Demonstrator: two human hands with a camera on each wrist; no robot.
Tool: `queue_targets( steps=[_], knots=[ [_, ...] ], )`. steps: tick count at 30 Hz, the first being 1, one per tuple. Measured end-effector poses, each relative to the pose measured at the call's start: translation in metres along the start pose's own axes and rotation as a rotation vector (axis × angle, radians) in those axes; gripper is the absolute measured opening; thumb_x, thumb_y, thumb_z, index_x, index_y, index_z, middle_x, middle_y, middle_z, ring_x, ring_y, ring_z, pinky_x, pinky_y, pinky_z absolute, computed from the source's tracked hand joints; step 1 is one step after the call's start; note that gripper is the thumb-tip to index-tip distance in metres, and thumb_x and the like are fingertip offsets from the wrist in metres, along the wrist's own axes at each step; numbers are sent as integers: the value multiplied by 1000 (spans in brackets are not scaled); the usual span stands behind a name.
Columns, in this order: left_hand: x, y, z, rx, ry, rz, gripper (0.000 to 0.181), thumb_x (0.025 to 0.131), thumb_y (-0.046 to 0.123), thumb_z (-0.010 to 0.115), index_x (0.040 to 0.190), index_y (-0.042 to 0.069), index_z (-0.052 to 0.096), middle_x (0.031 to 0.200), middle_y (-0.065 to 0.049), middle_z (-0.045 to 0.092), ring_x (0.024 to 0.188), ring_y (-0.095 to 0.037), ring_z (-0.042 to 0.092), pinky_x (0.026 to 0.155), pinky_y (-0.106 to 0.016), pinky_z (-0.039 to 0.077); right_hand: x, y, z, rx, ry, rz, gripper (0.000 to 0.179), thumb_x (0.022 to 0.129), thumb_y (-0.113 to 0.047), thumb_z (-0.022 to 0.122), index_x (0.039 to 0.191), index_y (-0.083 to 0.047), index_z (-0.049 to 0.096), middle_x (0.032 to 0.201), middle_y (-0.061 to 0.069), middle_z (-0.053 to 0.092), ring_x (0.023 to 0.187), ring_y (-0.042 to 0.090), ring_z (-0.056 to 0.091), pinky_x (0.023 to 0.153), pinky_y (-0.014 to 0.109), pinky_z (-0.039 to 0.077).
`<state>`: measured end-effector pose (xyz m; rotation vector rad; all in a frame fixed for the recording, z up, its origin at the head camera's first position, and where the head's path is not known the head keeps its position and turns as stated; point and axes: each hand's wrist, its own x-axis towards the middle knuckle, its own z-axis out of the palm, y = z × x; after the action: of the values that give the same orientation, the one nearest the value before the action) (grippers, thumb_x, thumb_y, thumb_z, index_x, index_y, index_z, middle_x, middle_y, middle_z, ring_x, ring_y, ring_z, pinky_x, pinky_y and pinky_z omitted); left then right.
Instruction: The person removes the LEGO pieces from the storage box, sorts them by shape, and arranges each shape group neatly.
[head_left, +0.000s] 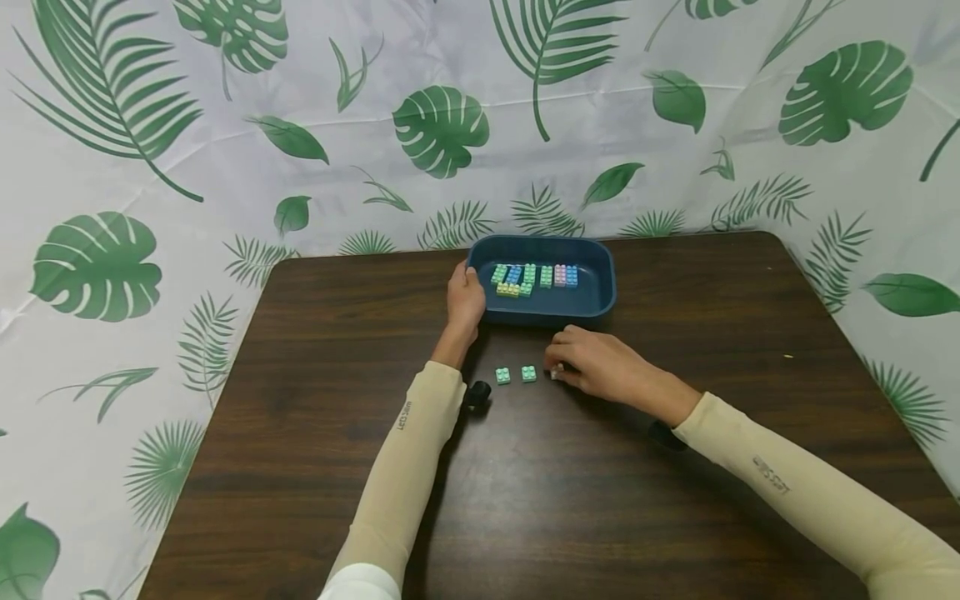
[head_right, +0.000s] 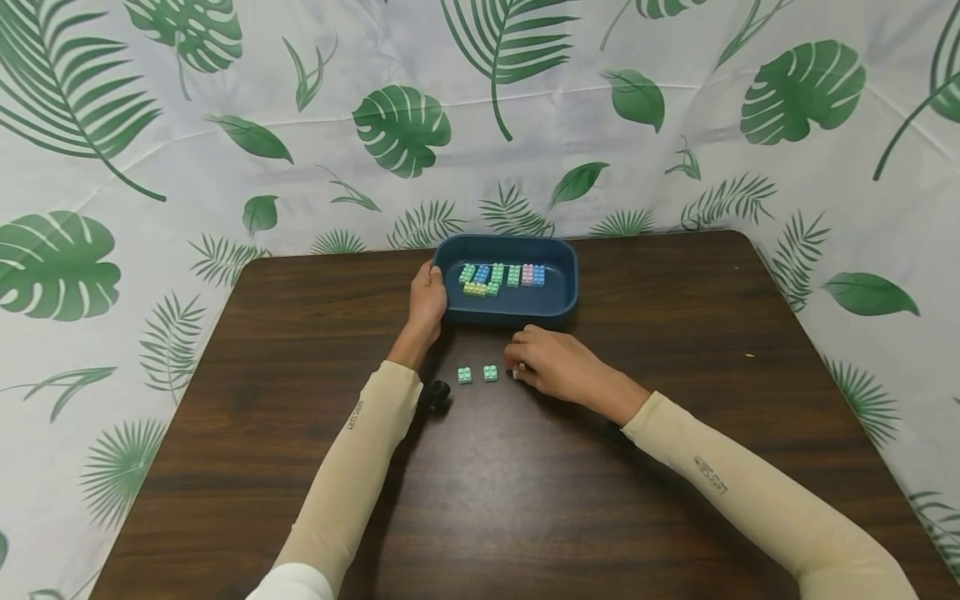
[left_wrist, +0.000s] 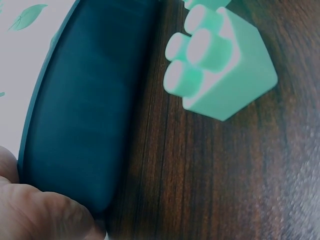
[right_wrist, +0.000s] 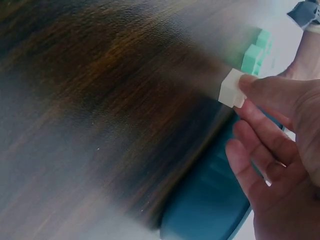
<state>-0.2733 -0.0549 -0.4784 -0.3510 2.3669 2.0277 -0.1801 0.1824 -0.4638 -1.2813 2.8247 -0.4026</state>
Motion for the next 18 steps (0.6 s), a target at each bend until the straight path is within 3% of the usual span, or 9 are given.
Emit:
queue_targets(
  steps=[12, 18],
  knots=[
    [-1, -3, 0, -8, 0, -8, 49, 118, 26, 32, 163, 8, 39, 169, -13, 41, 159, -32, 36, 130, -51, 32, 0, -1, -4, 1, -8, 21, 22, 96, -26, 81, 117, -22, 77, 115, -4, 70, 105, 16, 61, 84, 36, 59],
    [0, 0, -1, -6, 1, -3, 50, 118, 28, 32, 164, 9, 37, 170, -12, 40, 158, -33, 36, 129, -52, 33, 2, 1, -17, 1, 80, 5, 29, 96, -33, 81, 122, -21, 75, 117, -4, 71, 106, 15, 63, 80, 37, 61]
  ],
)
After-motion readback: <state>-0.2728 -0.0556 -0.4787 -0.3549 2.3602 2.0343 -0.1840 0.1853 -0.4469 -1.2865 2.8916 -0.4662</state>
